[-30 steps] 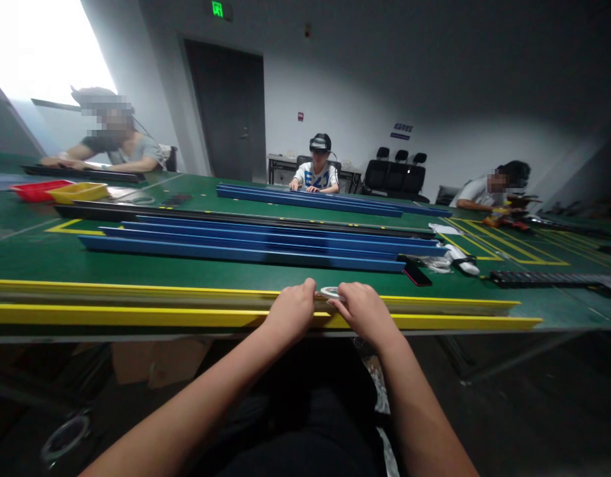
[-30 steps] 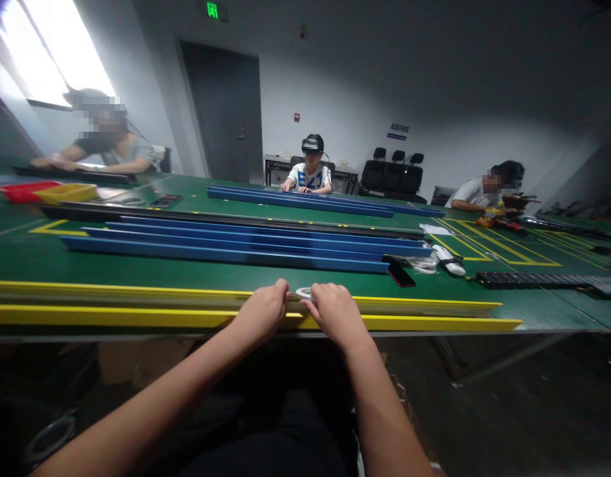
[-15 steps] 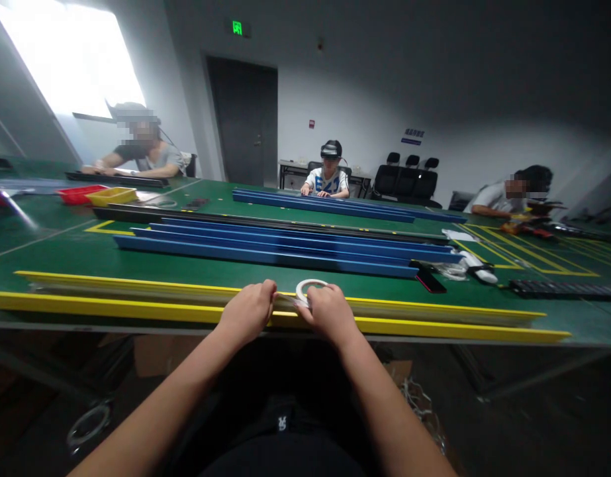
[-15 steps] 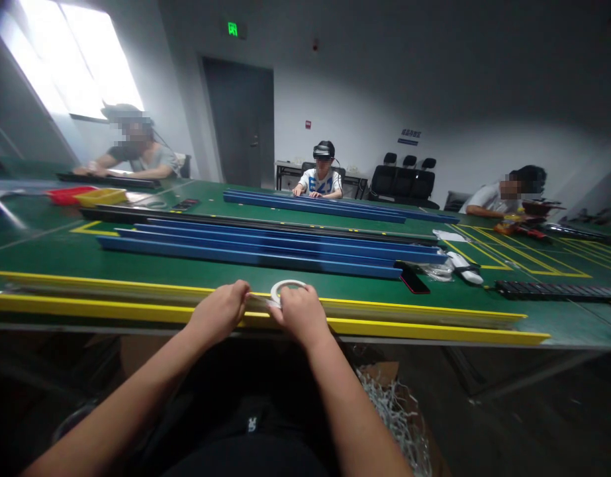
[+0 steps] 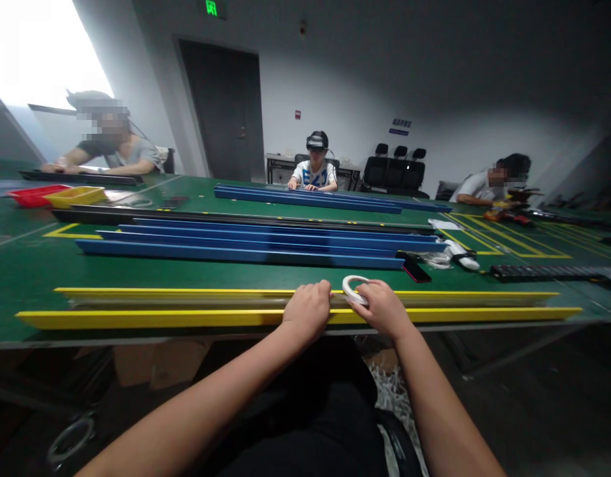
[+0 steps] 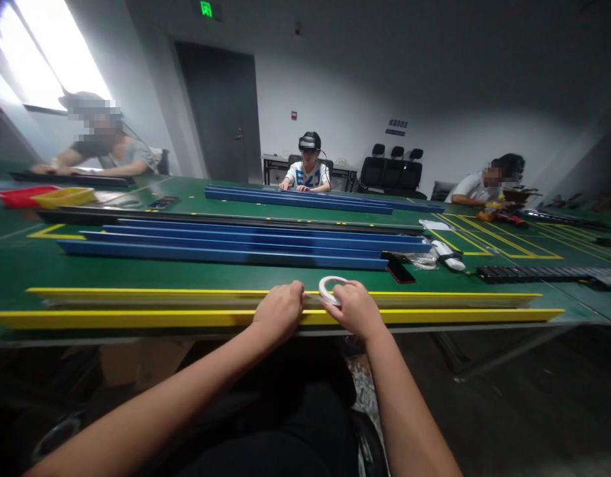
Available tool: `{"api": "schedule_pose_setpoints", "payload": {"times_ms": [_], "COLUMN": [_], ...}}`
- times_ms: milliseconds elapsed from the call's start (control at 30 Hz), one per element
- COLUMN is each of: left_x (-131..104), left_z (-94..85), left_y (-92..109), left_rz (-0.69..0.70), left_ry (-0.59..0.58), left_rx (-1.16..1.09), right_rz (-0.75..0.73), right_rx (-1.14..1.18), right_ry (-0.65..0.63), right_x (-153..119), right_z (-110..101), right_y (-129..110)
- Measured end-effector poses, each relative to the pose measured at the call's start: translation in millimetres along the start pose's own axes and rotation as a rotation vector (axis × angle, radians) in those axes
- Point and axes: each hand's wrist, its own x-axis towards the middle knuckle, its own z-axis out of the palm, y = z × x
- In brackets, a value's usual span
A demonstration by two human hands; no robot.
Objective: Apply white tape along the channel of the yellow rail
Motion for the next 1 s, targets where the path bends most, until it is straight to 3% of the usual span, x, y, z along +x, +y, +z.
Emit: {"api": "schedule_pose_setpoints", "payload": {"times_ms": [167,300,433,533,667,733,833,1000], "left_x": [16,7,-12,-29,-51,-59,-68,-70], "left_z": [11.3,9.7,-1.4,-19.1,-48.3,-57.5,-59.2,-47.6], "left_y": [28,20,-15,-58,-121,-142,-153,-139], "left_rz": [0.042,0.107,0.100,0.090,-0.047,-0.104,-0.141,-0.175], "left_ry": [0.009,0.063,0.066,0.049,-0.060,-0.100,-0.057,0.037], "left_rx": [-0.028,-0.065,-0.088,-0.097,-0.021,0.018,0.086,0.182], "right_rz": [0.068,0.102,0.093,0.059,0.013,-0.023,-0.065,-0.122], "right_rx": [-0.011,-0.028,-0.027,-0.054,-0.039,-0.006,0.045,0.057], "right_ry": [0.002,-0.064,-0.105,-0.119,-0.134,-0.092,-0.043,-0.023], "right_x": [-13,-6,14,34,63,73,78,71], "right_z": [-7,-14,-15,-8,7,14,21,25], "right_y": [31,21,-16,-54,-105,-123,-136,-124]}}
